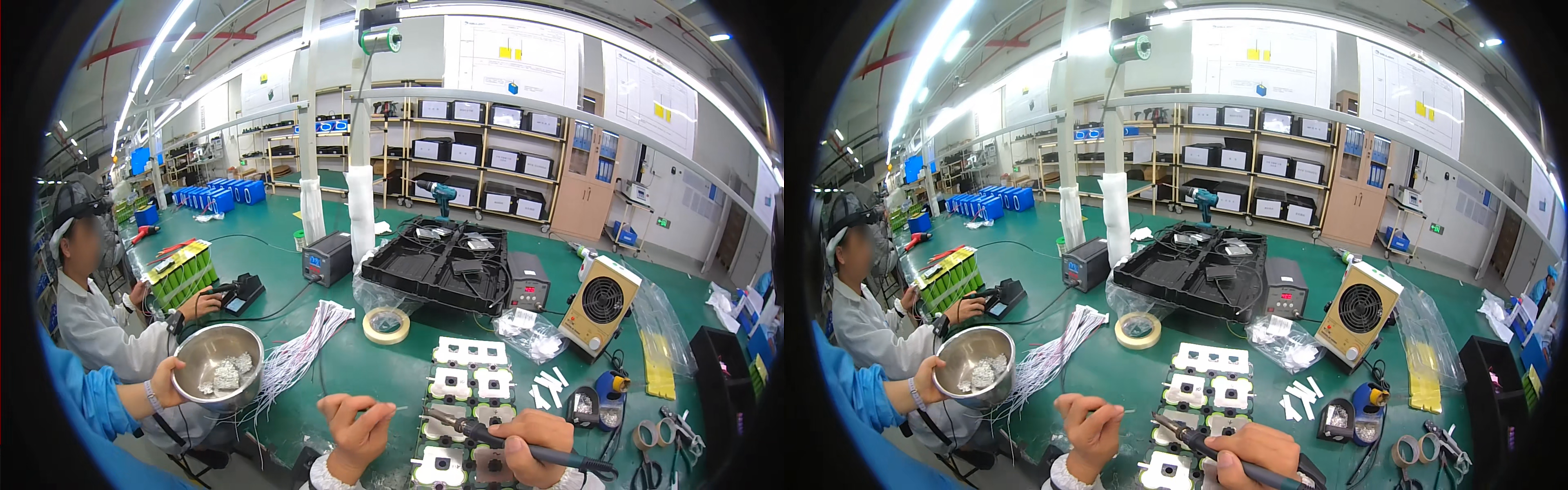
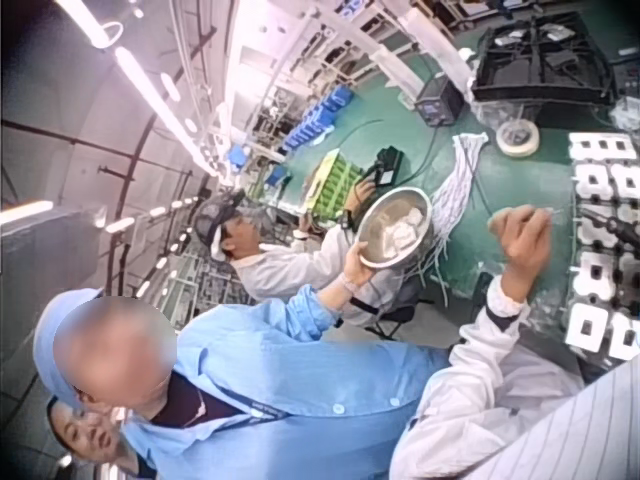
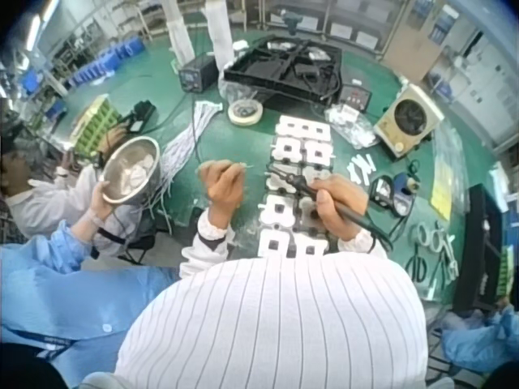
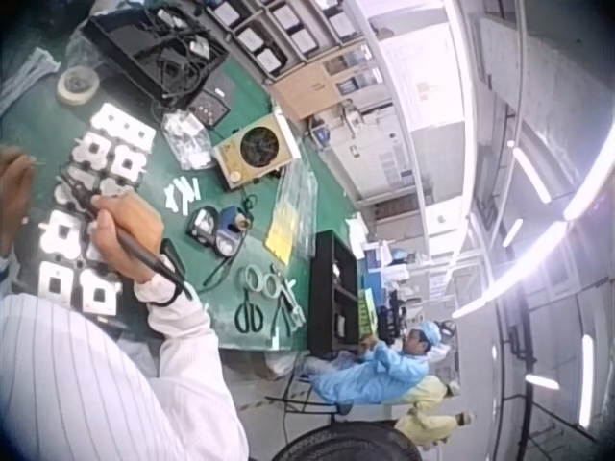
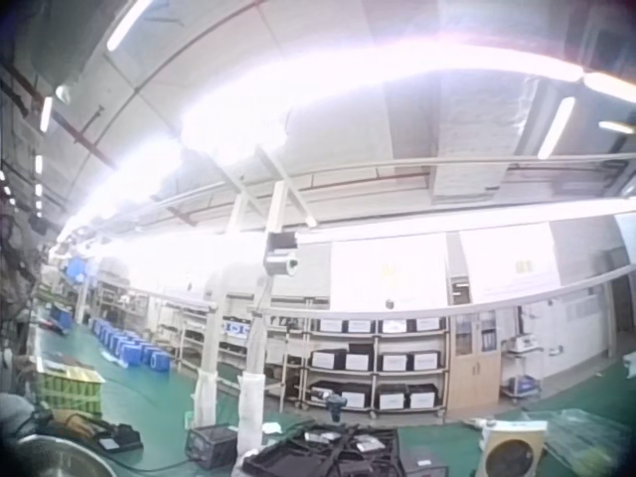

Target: Soldering metal strips to connect individual cells in a battery pack assembly.

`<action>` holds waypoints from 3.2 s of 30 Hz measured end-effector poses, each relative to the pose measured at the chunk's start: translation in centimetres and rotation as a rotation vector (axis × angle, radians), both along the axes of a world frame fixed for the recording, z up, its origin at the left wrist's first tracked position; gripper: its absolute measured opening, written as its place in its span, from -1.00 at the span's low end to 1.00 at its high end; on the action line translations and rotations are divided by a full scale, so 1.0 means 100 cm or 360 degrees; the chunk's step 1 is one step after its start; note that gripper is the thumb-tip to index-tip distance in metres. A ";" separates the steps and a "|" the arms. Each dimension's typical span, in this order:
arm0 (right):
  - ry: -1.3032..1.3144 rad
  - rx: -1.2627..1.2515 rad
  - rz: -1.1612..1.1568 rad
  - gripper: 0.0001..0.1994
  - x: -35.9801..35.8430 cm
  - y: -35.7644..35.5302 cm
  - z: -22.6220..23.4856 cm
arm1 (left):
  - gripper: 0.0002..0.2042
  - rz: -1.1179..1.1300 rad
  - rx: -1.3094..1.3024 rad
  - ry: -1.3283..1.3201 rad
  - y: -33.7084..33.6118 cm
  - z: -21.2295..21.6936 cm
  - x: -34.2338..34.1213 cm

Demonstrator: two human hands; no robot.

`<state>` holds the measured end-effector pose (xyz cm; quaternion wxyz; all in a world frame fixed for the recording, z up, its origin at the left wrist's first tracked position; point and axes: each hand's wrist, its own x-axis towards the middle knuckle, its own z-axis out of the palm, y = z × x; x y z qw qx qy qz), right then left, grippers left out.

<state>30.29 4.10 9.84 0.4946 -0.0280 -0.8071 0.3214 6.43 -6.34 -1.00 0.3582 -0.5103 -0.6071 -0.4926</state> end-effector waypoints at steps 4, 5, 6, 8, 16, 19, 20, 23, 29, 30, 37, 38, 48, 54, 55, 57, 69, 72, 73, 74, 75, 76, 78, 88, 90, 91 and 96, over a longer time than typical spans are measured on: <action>0.0070 0.0080 0.0075 -0.76 0.009 -0.010 0.007 | -0.82 -0.0075 0.0021 0.0119 -0.033 -0.005 0.012; 0.0064 0.0075 0.0084 -0.76 0.011 -0.013 0.008 | -0.82 -0.0057 0.0003 0.0090 -0.038 -0.008 0.014; 0.0083 0.0053 0.0121 -0.76 0.012 -0.016 0.008 | -0.86 -0.0158 0.0038 0.0112 -0.040 -0.011 0.016; 0.0076 0.0011 0.0144 -0.74 0.013 -0.023 0.007 | -0.90 -0.0283 0.0104 0.0143 -0.044 -0.017 0.017; 0.0155 0.0010 0.0089 -0.70 0.009 -0.032 0.001 | -0.90 -0.0399 0.0071 0.0129 -0.041 -0.032 0.022; 0.0158 0.0025 0.0115 -0.70 0.007 -0.030 -0.001 | -0.88 -0.0384 0.0023 0.0063 -0.038 -0.036 0.023; 0.0148 0.0036 0.0134 -0.70 0.007 -0.029 -0.001 | -0.85 -0.0350 0.0001 -0.0017 -0.038 -0.037 0.024; 0.0147 0.0051 0.0157 -0.70 0.005 -0.028 -0.003 | -0.87 -0.0340 -0.0001 0.0040 -0.037 -0.036 0.024; 0.0110 0.0050 0.0162 -0.71 0.007 -0.028 -0.001 | -0.91 -0.0466 0.0045 0.0175 -0.036 -0.024 0.023; 0.0103 0.0052 0.0160 -0.71 0.006 -0.028 0.000 | -0.91 -0.0465 0.0045 0.0175 -0.036 -0.023 0.024; 0.0107 0.0015 0.0152 -0.70 0.006 -0.030 0.001 | -0.94 -0.0475 0.0039 0.0164 -0.035 -0.022 0.025; 0.0101 0.0016 0.0160 -0.70 0.006 -0.030 0.001 | -0.94 -0.0480 0.0035 0.0165 -0.035 -0.022 0.025; 0.0145 -0.0019 0.0148 -0.68 0.003 -0.032 0.000 | -0.95 -0.0476 0.0029 0.0189 -0.034 -0.021 0.025; 0.0150 -0.0010 0.0147 -0.68 0.003 -0.031 0.002 | -0.95 -0.0519 0.0048 0.0179 -0.032 -0.019 0.025; 0.0147 -0.0012 0.0147 -0.68 0.003 -0.031 0.002 | -0.95 -0.0519 0.0040 0.0178 -0.032 -0.020 0.025; 0.0130 -0.0011 0.0146 -0.67 0.003 -0.031 0.002 | -0.94 -0.0514 0.0031 0.0175 -0.033 -0.022 0.025; 0.0239 -0.0008 0.0120 -0.66 0.002 -0.030 0.000 | -0.79 -0.0254 0.0065 -0.0045 -0.033 -0.041 0.025; 0.0236 -0.0034 0.0093 -0.65 0.005 -0.030 0.001 | -0.78 -0.0174 0.0095 0.0024 -0.034 -0.040 0.024; 0.0237 -0.0036 0.0088 -0.65 0.005 -0.029 0.001 | -0.78 -0.0149 0.0078 0.0035 -0.034 -0.039 0.024; 0.0237 -0.0040 0.0087 -0.65 0.006 -0.029 0.001 | -0.79 -0.0134 0.0067 0.0046 -0.035 -0.037 0.025; 0.0234 -0.0043 0.0088 -0.65 0.006 -0.029 0.000 | -0.79 -0.0127 0.0050 0.0037 -0.036 -0.036 0.026; 0.0230 -0.0049 0.0087 -0.65 0.006 -0.029 0.000 | -0.79 -0.0116 0.0054 0.0048 -0.036 -0.034 0.025; 0.0254 -0.0039 0.0112 -0.66 0.004 -0.029 -0.002 | -0.78 -0.0100 0.0061 0.0063 -0.037 -0.030 0.025; 0.0170 -0.0019 0.0118 -0.67 0.004 -0.031 -0.001 | -0.86 -0.0473 0.0021 0.0157 -0.038 -0.023 0.024; 0.0149 -0.0004 0.0136 -0.68 0.003 -0.030 0.000 | -0.85 -0.0500 0.0016 0.0163 -0.037 -0.024 0.023; 0.0155 0.0001 0.0134 -0.68 0.003 -0.030 0.000 | -0.85 -0.0511 0.0034 0.0159 -0.036 -0.024 0.023; 0.0159 -0.0011 0.0133 -0.68 0.002 -0.030 -0.002 | -0.84 -0.0511 0.0022 0.0154 -0.036 -0.025 0.024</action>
